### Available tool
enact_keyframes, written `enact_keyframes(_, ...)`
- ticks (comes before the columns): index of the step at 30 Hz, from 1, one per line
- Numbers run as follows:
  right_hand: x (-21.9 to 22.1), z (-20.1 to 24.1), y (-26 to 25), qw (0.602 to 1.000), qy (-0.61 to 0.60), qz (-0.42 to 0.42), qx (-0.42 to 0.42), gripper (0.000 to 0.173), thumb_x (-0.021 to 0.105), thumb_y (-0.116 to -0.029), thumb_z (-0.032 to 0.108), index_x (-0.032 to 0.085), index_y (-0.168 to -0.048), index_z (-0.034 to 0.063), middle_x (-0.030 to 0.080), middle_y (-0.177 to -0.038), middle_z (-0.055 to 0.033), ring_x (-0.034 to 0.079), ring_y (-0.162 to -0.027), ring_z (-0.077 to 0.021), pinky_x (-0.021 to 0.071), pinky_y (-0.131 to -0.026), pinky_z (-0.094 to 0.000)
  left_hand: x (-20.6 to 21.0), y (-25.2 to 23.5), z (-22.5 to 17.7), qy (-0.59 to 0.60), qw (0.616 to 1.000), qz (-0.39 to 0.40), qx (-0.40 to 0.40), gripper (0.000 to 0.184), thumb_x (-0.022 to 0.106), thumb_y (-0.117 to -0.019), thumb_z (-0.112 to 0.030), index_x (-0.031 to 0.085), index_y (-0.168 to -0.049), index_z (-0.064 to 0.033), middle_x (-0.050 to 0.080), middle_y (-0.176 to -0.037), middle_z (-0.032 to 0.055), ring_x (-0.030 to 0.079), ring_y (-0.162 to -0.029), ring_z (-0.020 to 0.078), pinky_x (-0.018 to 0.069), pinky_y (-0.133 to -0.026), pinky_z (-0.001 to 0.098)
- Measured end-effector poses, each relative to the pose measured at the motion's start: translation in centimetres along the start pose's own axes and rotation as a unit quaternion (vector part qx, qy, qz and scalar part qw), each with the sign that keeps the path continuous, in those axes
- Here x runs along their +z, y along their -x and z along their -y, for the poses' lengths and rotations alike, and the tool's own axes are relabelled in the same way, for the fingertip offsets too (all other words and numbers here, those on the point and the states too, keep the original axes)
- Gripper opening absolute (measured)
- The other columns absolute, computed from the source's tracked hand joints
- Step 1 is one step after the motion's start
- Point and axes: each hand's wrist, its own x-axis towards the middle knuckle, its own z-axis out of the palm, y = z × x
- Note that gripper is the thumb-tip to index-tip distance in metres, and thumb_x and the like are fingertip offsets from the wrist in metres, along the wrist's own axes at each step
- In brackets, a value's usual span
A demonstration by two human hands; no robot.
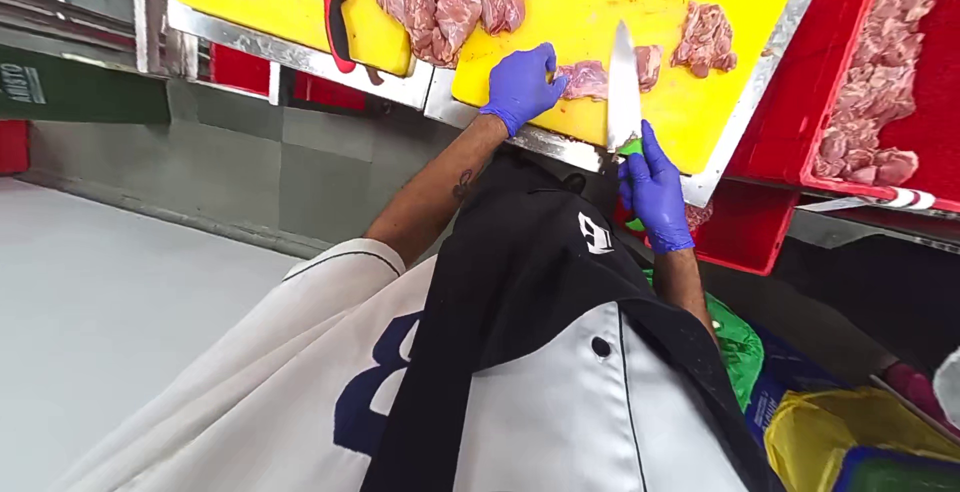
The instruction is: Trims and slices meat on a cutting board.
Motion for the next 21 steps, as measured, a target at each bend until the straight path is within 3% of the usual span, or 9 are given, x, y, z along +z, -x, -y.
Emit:
enact_keyframes(1, -0.1, 0.3, 0.4, 0.996, 0.088, -0.028, -0.016, 0.055, 0.04, -0.1097, 0.025, 0.03, -0.163, 0.025, 0.066, -0.088, -0.0066, 0.057, -0.056, -0.0162, 0.0527, -0.052, -0.036, 0.4, 0.0, 0.1, 0.01, 0.999, -0.023, 0.045, 0.033, 0.066, -0.0926, -0.036, 0.07, -0.118, -0.0156, 0.072, -0.11, 0.0057, 0.07, -0.107, 0.0261, 0.0573, -0.089, 0.0511)
enact_keyframes(3, -0.2, 2.6, 1.6, 0.961, 0.266, -0.05, -0.062, 0.055, 0.039, -0.1086, 0.023, 0.031, -0.163, 0.0223, 0.07, -0.09, -0.016, 0.066, -0.073, -0.0305, 0.0544, -0.069, -0.0531, 1.3, -1.2, 0.6, 0.064, 0.98, -0.074, 0.172, 0.03, 0.069, -0.0914, -0.023, 0.071, -0.119, -0.0101, 0.068, -0.126, 0.0108, 0.063, -0.121, 0.0274, 0.0527, -0.103, 0.0439)
enact_keyframes(5, 0.0, 4.9, 3.4, 0.915, 0.393, -0.023, -0.085, 0.054, 0.035, -0.1089, 0.023, 0.031, -0.163, 0.0227, 0.069, -0.09, -0.0191, 0.069, -0.079, -0.0394, 0.0541, -0.068, -0.0595, 2.1, -2.0, 0.6, 0.09, 0.961, -0.085, 0.248, 0.025, 0.066, -0.0934, -0.019, 0.073, -0.113, -0.0072, 0.069, -0.122, 0.0129, 0.064, -0.119, 0.0277, 0.0519, -0.104, 0.0413)
enact_keyframes(7, 0.0, 6.1, 5.2, 0.887, 0.457, 0.007, -0.069, 0.054, 0.032, -0.1089, 0.025, 0.029, -0.163, 0.025, 0.067, -0.092, -0.0186, 0.069, -0.077, -0.0397, 0.0536, -0.063, -0.0576, 2.8, -2.1, 0.4, 0.06, 0.96, -0.077, 0.261, 0.021, 0.063, -0.0949, -0.02, 0.074, -0.108, -0.0073, 0.07, -0.116, 0.0118, 0.065, -0.115, 0.0286, 0.0521, -0.101, 0.0419)
enact_keyframes(10, -0.4, 6.7, 6.3, 0.869, 0.491, 0.028, -0.053, 0.054, 0.031, -0.1082, 0.025, 0.03, -0.162, 0.0239, 0.067, -0.095, -0.0194, 0.068, -0.072, -0.0387, 0.0528, -0.058, -0.0548, 3.4, -2.0, 0.4, 0.046, 0.96, -0.098, 0.258, 0.021, 0.063, -0.0945, -0.021, 0.075, -0.105, -0.0067, 0.072, -0.11, 0.0116, 0.066, -0.111, 0.0302, 0.0522, -0.098, 0.0425)
enact_keyframes(14, 0.4, 6.4, 5.5, 0.873, 0.484, 0.039, -0.032, 0.055, 0.031, -0.1081, 0.024, 0.028, -0.163, 0.0245, 0.067, -0.097, -0.0198, 0.069, -0.074, -0.0396, 0.0533, -0.06, -0.056, 3.8, -1.8, 0.7, 0.041, 0.958, -0.116, 0.259, 0.021, 0.062, -0.0948, -0.021, 0.075, -0.104, -0.0069, 0.072, -0.109, 0.0111, 0.066, -0.11, 0.0302, 0.0523, -0.097, 0.0422)
enact_keyframes(18, 3.7, 6.8, -1.3, 0.896, 0.442, 0.006, -0.045, 0.061, 0.037, -0.1073, 0.019, 0.019, -0.165, 0.0269, 0.065, -0.089, -0.0198, 0.067, -0.072, -0.0413, 0.0528, -0.057, -0.0591, 3.4, -1.7, 0.0, 0.021, 0.965, -0.089, 0.247, 0.021, 0.062, -0.0947, -0.021, 0.074, -0.104, -0.0074, 0.071, -0.111, 0.0105, 0.065, -0.112, 0.0301, 0.0519, -0.098, 0.0417)
enact_keyframes(21, 4.1, 8.1, -5.6, 0.911, 0.397, -0.029, -0.106, 0.057, 0.036, -0.1087, 0.019, 0.024, -0.164, 0.0234, 0.068, -0.086, -0.0201, 0.068, -0.073, -0.042, 0.0521, -0.056, -0.0599, 2.7, -2.0, 0.3, 0.059, 0.964, -0.081, 0.245, 0.021, 0.065, -0.0929, -0.02, 0.075, -0.105, -0.0057, 0.073, -0.112, 0.0116, 0.066, -0.113, 0.0298, 0.0512, -0.101, 0.0428)
